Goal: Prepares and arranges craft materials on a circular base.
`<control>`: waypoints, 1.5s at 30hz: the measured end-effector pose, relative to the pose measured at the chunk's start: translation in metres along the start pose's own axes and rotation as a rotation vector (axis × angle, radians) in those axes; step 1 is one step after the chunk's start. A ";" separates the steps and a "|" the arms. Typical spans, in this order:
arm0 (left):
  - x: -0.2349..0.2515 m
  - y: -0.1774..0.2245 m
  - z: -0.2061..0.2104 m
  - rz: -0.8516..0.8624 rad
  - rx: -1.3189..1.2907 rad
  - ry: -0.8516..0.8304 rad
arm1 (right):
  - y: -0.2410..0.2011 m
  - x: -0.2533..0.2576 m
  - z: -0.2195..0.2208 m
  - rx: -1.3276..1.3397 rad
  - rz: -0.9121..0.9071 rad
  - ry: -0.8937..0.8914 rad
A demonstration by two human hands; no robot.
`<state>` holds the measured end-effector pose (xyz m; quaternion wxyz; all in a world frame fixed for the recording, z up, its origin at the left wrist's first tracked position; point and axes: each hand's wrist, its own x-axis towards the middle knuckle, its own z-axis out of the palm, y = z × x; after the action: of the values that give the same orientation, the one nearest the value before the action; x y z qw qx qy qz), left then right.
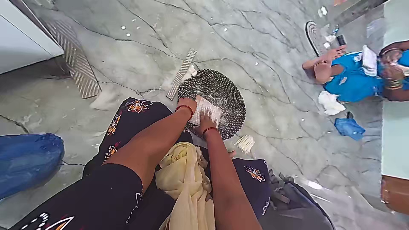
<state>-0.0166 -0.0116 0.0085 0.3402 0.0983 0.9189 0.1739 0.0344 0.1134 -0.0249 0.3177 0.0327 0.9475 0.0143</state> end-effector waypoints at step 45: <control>-0.014 0.013 0.009 0.061 0.193 0.174 | 0.051 -0.045 -0.007 0.230 0.027 0.241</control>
<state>0.0007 -0.0017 0.0161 0.2429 0.1429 0.9540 0.1027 0.0690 0.1610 0.0099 0.1959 0.0798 0.9736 -0.0861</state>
